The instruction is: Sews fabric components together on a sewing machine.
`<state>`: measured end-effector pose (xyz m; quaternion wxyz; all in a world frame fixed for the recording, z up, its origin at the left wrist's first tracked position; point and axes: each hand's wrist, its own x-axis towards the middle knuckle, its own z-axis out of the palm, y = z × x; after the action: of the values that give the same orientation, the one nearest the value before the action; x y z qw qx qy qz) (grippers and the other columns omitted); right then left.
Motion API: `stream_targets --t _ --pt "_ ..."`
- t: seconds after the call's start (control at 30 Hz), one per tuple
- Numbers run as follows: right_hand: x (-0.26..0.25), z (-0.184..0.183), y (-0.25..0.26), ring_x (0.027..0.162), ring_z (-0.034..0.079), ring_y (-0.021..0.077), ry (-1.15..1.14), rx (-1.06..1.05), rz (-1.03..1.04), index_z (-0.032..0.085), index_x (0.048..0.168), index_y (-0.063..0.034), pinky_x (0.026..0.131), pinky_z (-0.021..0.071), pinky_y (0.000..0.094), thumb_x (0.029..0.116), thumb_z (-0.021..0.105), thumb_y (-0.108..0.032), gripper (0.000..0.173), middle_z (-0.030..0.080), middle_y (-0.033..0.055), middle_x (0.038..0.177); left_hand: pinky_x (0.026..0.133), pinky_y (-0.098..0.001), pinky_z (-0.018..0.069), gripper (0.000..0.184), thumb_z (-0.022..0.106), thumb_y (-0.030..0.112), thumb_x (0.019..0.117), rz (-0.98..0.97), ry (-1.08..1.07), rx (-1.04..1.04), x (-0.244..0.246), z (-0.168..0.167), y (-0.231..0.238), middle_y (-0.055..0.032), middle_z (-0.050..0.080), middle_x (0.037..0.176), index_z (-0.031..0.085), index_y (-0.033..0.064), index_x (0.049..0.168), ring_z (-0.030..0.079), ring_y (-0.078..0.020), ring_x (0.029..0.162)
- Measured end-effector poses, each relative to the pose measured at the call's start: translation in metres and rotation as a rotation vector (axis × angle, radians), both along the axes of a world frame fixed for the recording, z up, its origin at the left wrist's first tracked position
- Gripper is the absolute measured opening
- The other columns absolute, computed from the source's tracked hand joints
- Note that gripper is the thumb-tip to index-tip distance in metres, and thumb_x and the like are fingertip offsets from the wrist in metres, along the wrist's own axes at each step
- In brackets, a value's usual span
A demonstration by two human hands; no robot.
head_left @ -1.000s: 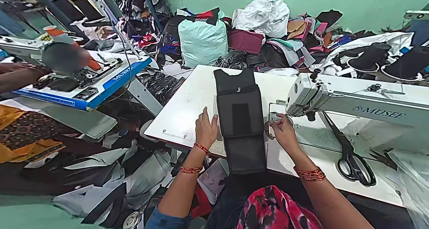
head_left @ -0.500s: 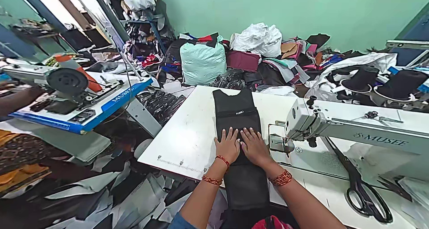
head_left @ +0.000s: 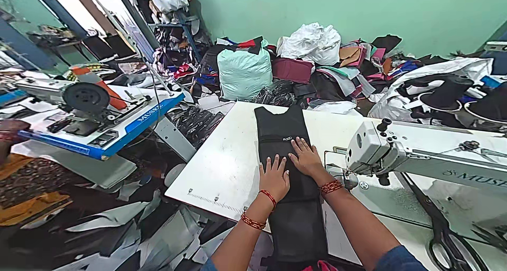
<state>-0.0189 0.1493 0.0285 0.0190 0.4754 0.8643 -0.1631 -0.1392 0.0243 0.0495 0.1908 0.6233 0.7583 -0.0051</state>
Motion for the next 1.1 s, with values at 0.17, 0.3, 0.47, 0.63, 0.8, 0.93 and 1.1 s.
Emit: stream_targets --t 0.17,0.3,0.47,0.63,0.8,0.93,1.1 --pt "-0.001 -0.002 0.001 0.161 0.002 0.0239 -0.026 0.009 0.016 0.012 0.167 -0.0219 0.124 0.0037 0.0644 0.1097 0.024 -0.051 0.065 0.004 0.0027 0.174 0.114 -0.0597 0.0352 0.067 0.049 0.033 0.1044 0.072 -0.023 0.034 -0.011 0.018 0.042 -0.0206 0.032 0.163 0.024 0.0137 0.164 0.032 -0.0454 0.148" --pt "0.000 -0.004 0.002 0.161 0.003 0.0242 -0.013 0.029 0.015 0.012 0.167 -0.0215 0.124 0.0047 0.0644 0.1092 0.024 -0.051 0.066 0.005 0.0032 0.174 0.124 -0.0632 0.0095 0.065 0.034 0.041 0.1095 0.156 0.001 0.074 -0.021 -0.003 0.062 -0.0106 0.001 0.174 0.014 0.0177 0.166 -0.002 -0.0423 0.158" --pt "0.001 -0.011 0.002 0.160 0.006 0.0227 0.028 0.050 -0.005 0.016 0.167 -0.0222 0.124 0.0064 0.0636 0.1088 0.027 -0.053 0.066 0.009 0.0012 0.174 0.123 -0.0660 0.0060 0.065 0.031 0.046 0.1089 0.183 -0.008 0.043 -0.022 -0.009 0.062 -0.0072 0.003 0.174 0.013 0.0222 0.167 -0.003 -0.0384 0.159" --pt "0.006 -0.016 0.002 0.160 0.005 0.0311 0.141 0.122 -0.058 0.022 0.165 -0.0206 0.125 0.0073 0.0625 0.1062 0.035 -0.057 0.070 0.010 0.0074 0.174 0.122 -0.0682 0.0077 0.067 0.035 0.049 0.1077 0.230 -0.041 0.127 -0.023 -0.013 0.058 -0.0042 0.005 0.174 0.017 0.0227 0.166 -0.003 -0.0350 0.160" --pt "0.009 -0.016 -0.033 0.157 0.015 0.0434 0.121 0.151 -0.164 0.016 0.166 -0.0141 0.125 0.0049 0.0635 0.1029 0.034 -0.067 0.084 0.019 0.0280 0.167 0.124 -0.0633 0.0094 0.075 0.052 0.050 0.1018 0.539 -0.210 0.291 -0.025 -0.007 0.002 -0.0230 0.013 0.170 0.026 0.0162 0.164 0.009 -0.0438 0.157" --pt "-0.009 -0.016 -0.078 0.156 0.015 0.0458 0.121 0.152 -0.050 0.017 0.166 -0.0107 0.122 0.0005 0.0682 0.1039 0.034 -0.064 0.083 0.020 0.0325 0.165 0.115 -0.0716 0.0209 0.076 0.066 0.043 0.0975 0.750 -0.408 0.516 -0.035 -0.014 -0.096 -0.0286 0.019 0.166 0.036 0.0102 0.159 0.021 -0.0522 0.151" --pt "-0.054 -0.015 -0.145 0.155 0.017 0.0468 0.348 0.026 0.320 0.021 0.165 -0.0092 0.121 0.0105 0.0702 0.1057 0.038 -0.056 0.077 0.021 0.0306 0.166 0.106 -0.0545 0.0464 0.085 0.066 0.042 0.0990 1.090 -1.009 0.626 -0.037 -0.036 -0.224 -0.0190 0.043 0.155 0.017 0.0172 0.164 0.050 -0.0339 0.135"
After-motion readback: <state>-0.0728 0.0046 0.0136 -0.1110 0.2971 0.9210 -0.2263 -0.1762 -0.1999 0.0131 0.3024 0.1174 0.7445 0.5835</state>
